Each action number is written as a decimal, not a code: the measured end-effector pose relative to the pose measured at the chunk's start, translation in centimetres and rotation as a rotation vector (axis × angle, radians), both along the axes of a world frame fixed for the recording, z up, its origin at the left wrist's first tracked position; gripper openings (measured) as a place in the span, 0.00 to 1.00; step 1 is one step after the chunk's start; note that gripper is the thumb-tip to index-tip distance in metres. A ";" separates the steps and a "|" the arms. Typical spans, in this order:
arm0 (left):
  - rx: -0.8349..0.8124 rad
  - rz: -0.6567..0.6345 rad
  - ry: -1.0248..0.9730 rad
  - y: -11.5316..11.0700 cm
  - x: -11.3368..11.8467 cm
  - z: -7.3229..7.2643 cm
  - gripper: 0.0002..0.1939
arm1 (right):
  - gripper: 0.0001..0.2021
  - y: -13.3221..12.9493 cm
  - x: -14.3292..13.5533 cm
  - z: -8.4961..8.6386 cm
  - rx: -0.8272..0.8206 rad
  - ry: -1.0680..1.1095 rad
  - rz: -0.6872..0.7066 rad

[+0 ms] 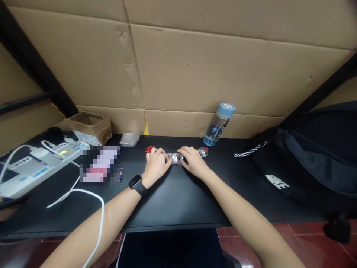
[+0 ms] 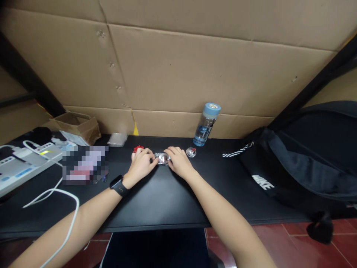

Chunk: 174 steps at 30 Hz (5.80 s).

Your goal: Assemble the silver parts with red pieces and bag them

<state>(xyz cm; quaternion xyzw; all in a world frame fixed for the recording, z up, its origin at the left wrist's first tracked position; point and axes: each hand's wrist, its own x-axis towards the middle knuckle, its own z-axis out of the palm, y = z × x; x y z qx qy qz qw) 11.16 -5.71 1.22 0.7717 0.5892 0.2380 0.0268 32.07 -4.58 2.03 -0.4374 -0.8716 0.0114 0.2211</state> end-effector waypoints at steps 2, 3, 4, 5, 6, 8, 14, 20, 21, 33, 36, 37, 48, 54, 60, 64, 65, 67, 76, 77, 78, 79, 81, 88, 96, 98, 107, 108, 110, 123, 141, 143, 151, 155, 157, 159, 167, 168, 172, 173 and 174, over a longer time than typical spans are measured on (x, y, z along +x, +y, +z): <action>0.001 0.020 0.015 0.0 0.0 0.1 0.18 | 0.21 -0.2 0.0 0.4 -0.022 -0.071 0.078; 0.008 0.022 0.016 0.0 -0.1 0.2 0.17 | 0.22 -0.3 0.0 0.6 -0.043 -0.095 0.092; 0.023 0.018 0.011 0.0 -0.1 0.1 0.14 | 0.23 -0.5 0.0 0.7 -0.066 -0.110 0.094; 0.042 0.000 0.006 0.1 -0.2 0.1 0.10 | 0.24 -0.6 -0.1 0.8 -0.089 -0.121 0.093; 0.064 -0.036 0.002 0.2 -0.4 0.1 0.07 | 0.24 -0.8 -0.1 0.9 -0.110 -0.127 0.092; 0.094 -0.139 0.007 0.4 -0.7 0.1 0.10 | 0.21 -1.0 -0.2 1.1 -0.134 -0.131 0.087; 0.027 -0.328 0.026 0.2 -1.1 0.7 0.10 | 0.09 -1.0 -0.4 1.1 -0.115 -0.133 0.021; 0.053 -0.324 0.025 -0.2 -0.5 0.6 0.09 | 0.12 -0.4 0.0 0.4 -0.108 -0.128 -0.001; 0.057 -0.316 0.013 -0.1 -0.5 0.5 0.08 | 0.12 -0.4 0.0 0.4 -0.107 -0.116 -0.010; -0.038 -0.254 -0.222 0.4 -1.1 1.6 0.09 | 0.19 -0.2 0.8 2.3 -0.281 0.109 0.069; -0.043 -0.258 -0.248 0.3 -1.5 2.4 0.10 | 0.20 -0.3 0.9 2.9 -0.313 0.194 0.102; -0.040 -0.259 -0.254 0.3 -1.6 2.6 0.10 | 0.19 -0.3 0.9 3.1 -0.321 0.228 0.109; 0.062 -0.237 -0.258 0.2 -3.3 4.5 0.10 | 0.25 -0.1 -0.5 4.2 -0.633 0.505 0.229; 0.201 -0.199 -0.140 0.9 -4.8 4.3 0.13 | 0.16 0.8 -2.2 6.0 -0.306 0.118 0.034; 0.245 -0.120 -0.131 1.6 -6.4 4.4 0.13 | 0.11 3.7 -5.9 7.1 -0.180 0.077 0.062; 0.273 0.046 -0.166 2.4 -8.7 5.0 0.12 | 0.09 6.8 -8.4 6.6 -0.074 0.003 -0.031; 0.285 0.116 -0.183 2.6 -9.4 5.1 0.12 | 0.09 7.6 -9.0 6.3 -0.032 -0.046 -0.074; 0.291 0.244 -0.205 3.1 -10.8 5.1 0.11 | 0.09 9.0 -10.4 5.6 0.041 -0.166 -0.133; 0.259 0.347 -0.182 4.1 -12.8 4.1 0.10 | 0.12 11.3 -14.6 2.2 0.082 -0.259 -0.127; 0.255 0.350 -0.178 4.1 -12.8 4.0 0.10 | 0.13 11.4 -14.8 2.0 0.077 -0.258 -0.130; 0.249 0.356 -0.176 4.1 -12.8 4.0 0.09 | 0.13 11.4 -14.8 1.8 0.070 -0.257 -0.131; 0.242 0.361 -0.177 4.1 -12.8 4.0 0.09 | 0.13 11.4 -14.9 1.7 0.060 -0.256 -0.129; 0.225 0.358 -0.172 4.1 -12.9 4.0 0.09 | 0.11 11.5 -14.8 1.7 0.034 -0.258 -0.118; 0.194 0.361 -0.101 4.2 -13.4 3.7 0.15 | 0.15 9.4 -11.7 2.9 -0.004 -0.204 -0.074; 0.171 0.340 -0.049 4.1 -12.6 3.2 0.16 | 0.18 6.7 1.2 5.1 0.080 0.132 -0.136; 0.175 0.340 -0.049 4.1 -12.5 2.9 0.17 | 0.18 6.3 5.1 4.9 0.053 0.238 -0.147; 0.164 0.437 -0.109 4.5 -12.8 2.3 0.19 | 0.15 4.1 11.6 1.4 -0.122 0.212 -0.301; 0.170 0.457 -0.116 4.5 -12.8 2.4 0.19 | 0.13 4.2 11.7 1.2 -0.125 0.175 -0.302; 0.178 0.474 -0.122 4.5 -12.9 2.5 0.18 | 0.09 4.4 11.9 1.0 -0.122 0.114 -0.296; 0.299 0.240 -0.097 3.2 -9.9 4.0 0.10 | 0.05 0.4 3.3 1.8 -0.076 0.062 0.045; 0.084 -0.093 0.081 4.1 -9.4 1.1 0.09 | 0.20 4.0 11.1 0.1 -0.167 0.074 -0.156; 0.122 -0.067 0.081 4.0 -8.8 0.9 0.07 | 0.18 4.1 11.0 0.0 -0.194 0.086 -0.155; 0.143 -0.054 0.064 4.1 -7.7 0.2 0.05 | 0.16 4.0 10.9 0.2 -0.219 0.112 -0.145; 0.152 -0.064 0.096 4.1 -7.8 -0.1 0.04 | 0.14 4.0 11.0 0.2 -0.242 0.126 -0.132; 0.157 -0.061 0.109 4.1 -7.7 -0.1 0.04 | 0.12 3.9 11.0 0.3 -0.252 0.141 -0.123; 0.161 -0.055 0.110 4.0 -7.6 -0.1 0.06 | 0.12 3.9 11.0 0.4 -0.258 0.157 -0.124; 0.172 -0.053 0.033 3.2 -6.5 1.6 0.08 | 0.18 3.8 11.2 0.5 -0.235 0.225 -0.228; 0.169 -0.056 0.014 3.0 -6.3 1.8 0.08 | 0.20 3.8 11.2 0.4 -0.226 0.223 -0.233; 0.156 -0.083 -0.063 2.6 -5.6 2.3 0.09 | 0.19 4.1 10.9 0.1 -0.223 0.205 -0.245; 0.149 -0.090 -0.082 2.5 -5.4 2.3 0.09 | 0.17 4.1 10.9 0.1 -0.227 0.202 -0.252; 0.141 -0.096 -0.101 2.5 -5.3 2.3 0.09 | 0.16 4.1 10.8 0.1 -0.233 0.200 -0.257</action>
